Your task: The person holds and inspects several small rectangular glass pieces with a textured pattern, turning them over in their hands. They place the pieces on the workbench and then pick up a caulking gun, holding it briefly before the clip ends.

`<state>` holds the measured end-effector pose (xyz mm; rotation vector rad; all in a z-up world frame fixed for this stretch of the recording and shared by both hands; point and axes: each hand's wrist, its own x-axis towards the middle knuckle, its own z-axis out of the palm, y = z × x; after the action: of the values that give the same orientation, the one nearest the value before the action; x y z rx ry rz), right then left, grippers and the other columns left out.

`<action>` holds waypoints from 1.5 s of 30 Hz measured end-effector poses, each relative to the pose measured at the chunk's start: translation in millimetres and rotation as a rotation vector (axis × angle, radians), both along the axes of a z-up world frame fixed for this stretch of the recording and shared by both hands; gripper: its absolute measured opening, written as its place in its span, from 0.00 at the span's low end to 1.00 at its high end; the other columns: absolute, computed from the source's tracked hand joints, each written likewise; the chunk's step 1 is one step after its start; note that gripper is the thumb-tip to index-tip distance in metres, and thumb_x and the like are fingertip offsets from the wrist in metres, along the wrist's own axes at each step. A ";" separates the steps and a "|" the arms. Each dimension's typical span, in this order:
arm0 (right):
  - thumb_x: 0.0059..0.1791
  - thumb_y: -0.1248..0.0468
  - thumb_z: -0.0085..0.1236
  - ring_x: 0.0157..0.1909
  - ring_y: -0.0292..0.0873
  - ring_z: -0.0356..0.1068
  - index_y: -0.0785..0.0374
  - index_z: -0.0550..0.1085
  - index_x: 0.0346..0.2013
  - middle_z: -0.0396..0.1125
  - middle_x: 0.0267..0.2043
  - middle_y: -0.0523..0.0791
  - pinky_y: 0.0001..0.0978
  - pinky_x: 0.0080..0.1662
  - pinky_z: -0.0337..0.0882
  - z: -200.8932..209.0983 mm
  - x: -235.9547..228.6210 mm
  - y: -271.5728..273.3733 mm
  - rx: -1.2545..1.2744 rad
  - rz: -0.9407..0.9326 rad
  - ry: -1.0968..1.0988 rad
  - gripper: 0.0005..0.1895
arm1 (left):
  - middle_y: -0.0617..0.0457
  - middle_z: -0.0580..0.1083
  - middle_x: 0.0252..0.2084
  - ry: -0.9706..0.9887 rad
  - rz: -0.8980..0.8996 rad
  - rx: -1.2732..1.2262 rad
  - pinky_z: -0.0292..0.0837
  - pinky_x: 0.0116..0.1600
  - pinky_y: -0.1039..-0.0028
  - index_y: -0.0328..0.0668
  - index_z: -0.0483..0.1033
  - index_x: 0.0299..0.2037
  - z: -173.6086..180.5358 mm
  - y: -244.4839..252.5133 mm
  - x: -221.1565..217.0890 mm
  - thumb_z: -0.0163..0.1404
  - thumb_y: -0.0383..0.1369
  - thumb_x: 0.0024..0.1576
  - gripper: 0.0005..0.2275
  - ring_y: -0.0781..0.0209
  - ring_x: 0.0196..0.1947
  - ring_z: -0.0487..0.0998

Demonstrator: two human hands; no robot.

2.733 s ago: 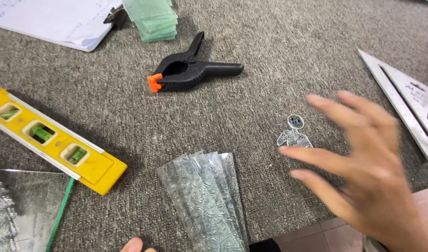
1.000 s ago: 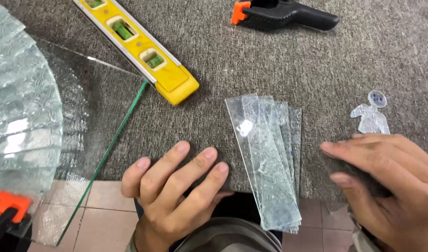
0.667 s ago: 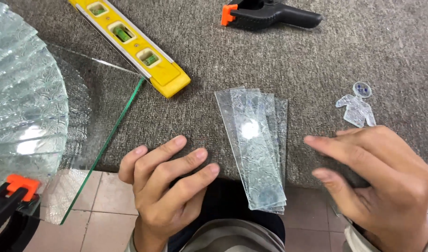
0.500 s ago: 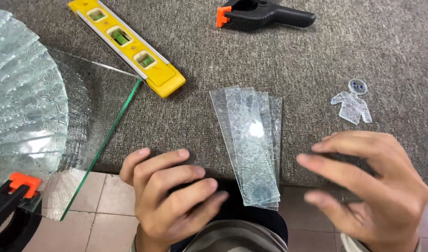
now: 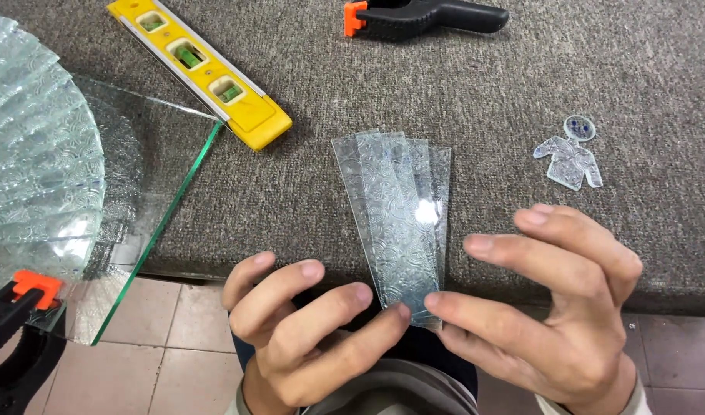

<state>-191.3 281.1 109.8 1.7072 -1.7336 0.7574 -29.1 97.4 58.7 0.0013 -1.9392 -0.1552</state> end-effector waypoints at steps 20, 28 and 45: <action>0.56 0.47 0.64 0.64 0.49 0.56 0.35 0.85 0.42 0.66 0.56 0.39 0.53 0.64 0.74 -8.0 -0.4 0.9 -0.046 0.011 0.039 0.05 | 0.75 0.68 0.47 0.030 0.073 -0.069 0.57 0.71 0.65 0.83 0.86 0.41 0.4 -3.4 2.5 0.53 0.50 0.69 0.08 0.66 0.57 0.64; 0.55 0.50 0.69 0.64 0.48 0.55 0.35 0.85 0.41 0.66 0.56 0.38 0.51 0.64 0.74 -7.4 -1.0 0.2 -0.053 0.008 0.037 0.01 | 0.75 0.67 0.46 0.044 0.084 -0.060 0.57 0.71 0.66 0.84 0.87 0.40 2.3 -2.9 0.9 0.52 0.51 0.68 0.09 0.68 0.57 0.63; 0.51 0.31 0.60 0.68 0.53 0.57 0.36 0.80 0.48 0.65 0.59 0.45 0.47 0.67 0.71 -14.1 6.4 7.1 -0.087 -0.113 -0.014 0.21 | 0.70 0.69 0.49 0.059 0.080 0.029 0.69 0.69 0.58 0.77 0.79 0.49 -20.3 -12.4 8.3 0.60 0.60 0.61 0.13 0.60 0.59 0.67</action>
<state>-184.9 288.2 95.8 1.5366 -1.7644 0.7837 -20.9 85.0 38.4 0.0923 -1.8748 -0.1281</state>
